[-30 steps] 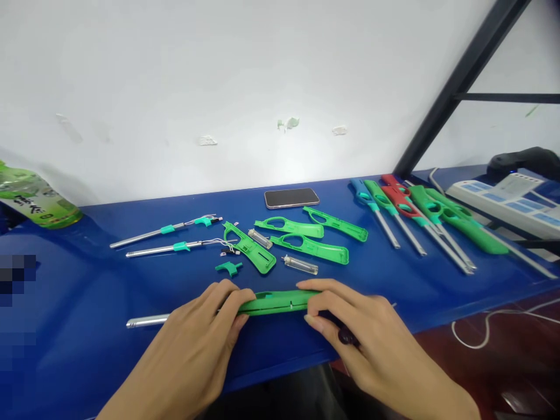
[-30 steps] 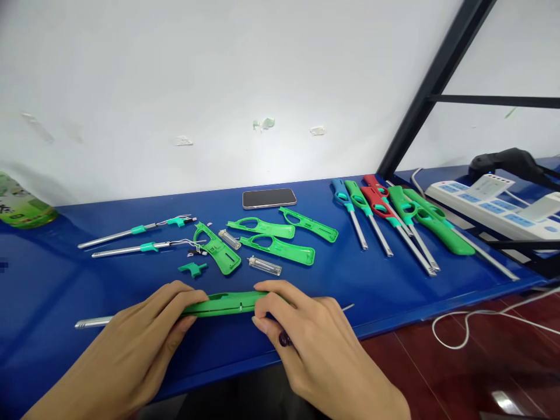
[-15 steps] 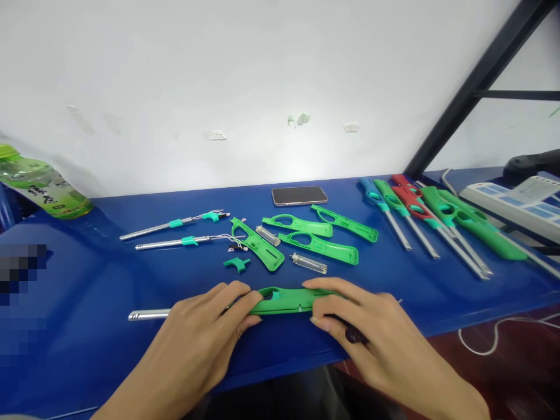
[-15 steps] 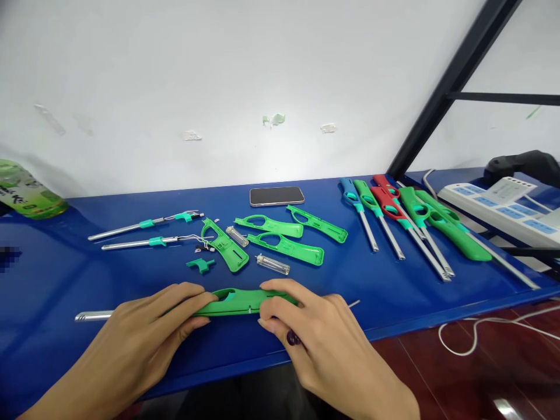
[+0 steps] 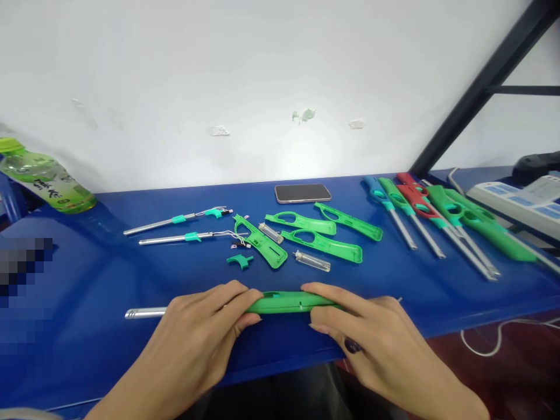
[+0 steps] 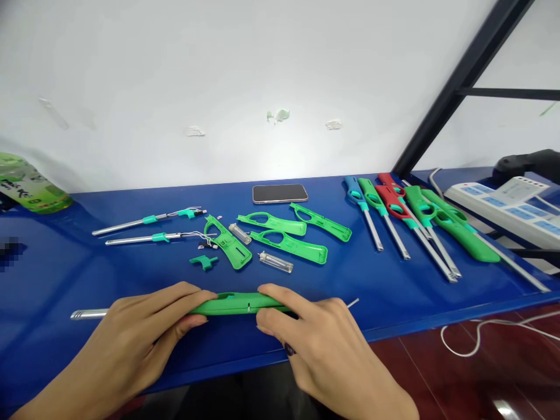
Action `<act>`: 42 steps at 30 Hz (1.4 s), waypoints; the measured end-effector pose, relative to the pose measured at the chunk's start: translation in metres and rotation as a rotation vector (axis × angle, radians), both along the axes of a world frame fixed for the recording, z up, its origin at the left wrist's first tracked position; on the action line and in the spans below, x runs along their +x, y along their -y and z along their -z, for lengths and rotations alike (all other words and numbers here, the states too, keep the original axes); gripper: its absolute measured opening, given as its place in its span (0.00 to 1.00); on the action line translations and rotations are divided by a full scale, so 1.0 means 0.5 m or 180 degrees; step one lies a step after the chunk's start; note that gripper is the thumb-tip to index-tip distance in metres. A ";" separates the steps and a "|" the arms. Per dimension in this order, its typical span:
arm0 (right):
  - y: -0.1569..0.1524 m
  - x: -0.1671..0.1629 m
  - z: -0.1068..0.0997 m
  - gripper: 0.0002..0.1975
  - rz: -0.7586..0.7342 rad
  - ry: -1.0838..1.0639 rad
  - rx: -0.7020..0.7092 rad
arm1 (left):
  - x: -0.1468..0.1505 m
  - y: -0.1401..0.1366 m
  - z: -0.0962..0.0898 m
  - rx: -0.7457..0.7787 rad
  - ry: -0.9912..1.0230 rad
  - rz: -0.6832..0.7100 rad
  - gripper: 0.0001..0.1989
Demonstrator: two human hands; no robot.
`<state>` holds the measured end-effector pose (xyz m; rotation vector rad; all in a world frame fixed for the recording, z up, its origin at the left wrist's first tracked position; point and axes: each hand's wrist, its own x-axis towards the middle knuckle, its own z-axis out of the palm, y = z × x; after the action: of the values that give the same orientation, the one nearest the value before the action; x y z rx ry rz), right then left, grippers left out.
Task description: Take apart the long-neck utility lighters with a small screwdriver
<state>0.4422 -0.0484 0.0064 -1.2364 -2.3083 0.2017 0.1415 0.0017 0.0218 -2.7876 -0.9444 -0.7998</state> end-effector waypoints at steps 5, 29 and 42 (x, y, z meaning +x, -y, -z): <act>0.000 -0.003 -0.002 0.24 0.0018 0.0074 0.0198 | -0.001 0.008 0.000 -0.0248 -0.0068 -0.0201 0.18; 0.015 0.011 0.028 0.27 -0.0039 0.0341 0.0579 | -0.083 0.029 -0.029 -0.0628 -0.0184 -0.0786 0.25; 0.015 0.002 0.024 0.19 0.0022 0.0033 0.0544 | -0.034 0.037 -0.043 -0.0221 0.0014 -0.0351 0.18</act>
<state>0.4434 -0.0558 -0.0056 -1.1617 -2.2769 -0.0048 0.1245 -0.0170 0.0434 -2.7632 -1.1366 -0.7723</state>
